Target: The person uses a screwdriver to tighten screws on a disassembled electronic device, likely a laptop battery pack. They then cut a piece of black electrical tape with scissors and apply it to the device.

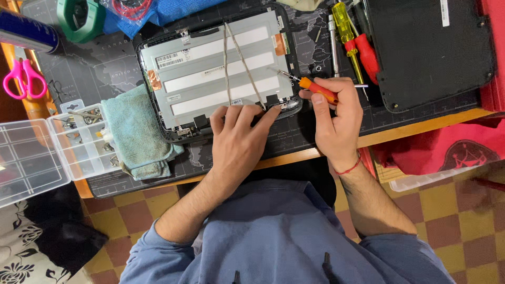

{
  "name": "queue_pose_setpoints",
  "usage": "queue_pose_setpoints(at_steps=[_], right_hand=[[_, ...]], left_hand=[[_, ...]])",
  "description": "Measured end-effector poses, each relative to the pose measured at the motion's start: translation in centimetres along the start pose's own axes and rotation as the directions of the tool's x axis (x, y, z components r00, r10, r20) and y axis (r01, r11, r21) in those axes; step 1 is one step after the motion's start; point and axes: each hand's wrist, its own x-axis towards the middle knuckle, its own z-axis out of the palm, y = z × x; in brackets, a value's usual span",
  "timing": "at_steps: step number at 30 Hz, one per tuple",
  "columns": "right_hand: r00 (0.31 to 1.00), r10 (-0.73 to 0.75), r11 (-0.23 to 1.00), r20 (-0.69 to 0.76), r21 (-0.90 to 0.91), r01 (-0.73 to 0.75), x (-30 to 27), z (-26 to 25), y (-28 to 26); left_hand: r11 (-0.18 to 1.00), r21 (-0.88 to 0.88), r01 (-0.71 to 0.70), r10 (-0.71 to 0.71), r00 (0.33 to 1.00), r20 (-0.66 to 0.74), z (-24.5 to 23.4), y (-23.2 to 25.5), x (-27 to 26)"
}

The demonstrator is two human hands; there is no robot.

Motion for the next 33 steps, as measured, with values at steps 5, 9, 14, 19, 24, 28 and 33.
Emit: queue_pose_setpoints(at_steps=[5, 9, 14, 19, 24, 28, 33], right_hand=[[1.000, -0.004, 1.000, 0.003, 0.003, 0.004, 0.0, -0.1, 0.1], [1.000, -0.004, 1.000, 0.003, 0.008, 0.004, -0.1, -0.1, 0.1], [1.000, 0.005, 1.000, 0.001, 0.020, -0.005, -0.1, -0.1, 0.0], [1.000, 0.009, 1.000, 0.002, 0.012, -0.009, -0.1, -0.1, 0.0], [1.000, 0.005, 1.000, 0.006, 0.021, -0.005, -0.1, -0.2, 0.2], [1.000, -0.009, 1.000, 0.026, 0.020, 0.009, -0.3, -0.4, 0.4], [0.999, -0.010, 1.000, 0.037, -0.001, 0.011, -0.3, -0.5, 0.9]], left_hand=[[1.000, -0.012, -0.015, 0.015, 1.000, -0.010, 0.1, -0.3, -0.1], [1.000, 0.016, 0.000, 0.000, 1.000, 0.010, 0.1, -0.2, -0.2], [0.999, 0.054, 0.002, -0.002, 1.000, -0.001, 0.3, 0.0, -0.3], [1.000, -0.018, -0.017, 0.016, 1.000, -0.025, -0.1, -0.2, -0.2], [0.998, -0.057, 0.000, -0.004, 0.998, -0.070, 0.4, -0.6, -0.5], [0.997, -0.075, 0.029, -0.033, 0.998, -0.057, 0.2, -0.8, -0.7], [0.990, -0.116, 0.086, -0.086, 0.996, 0.002, 0.3, -0.8, -0.4]])
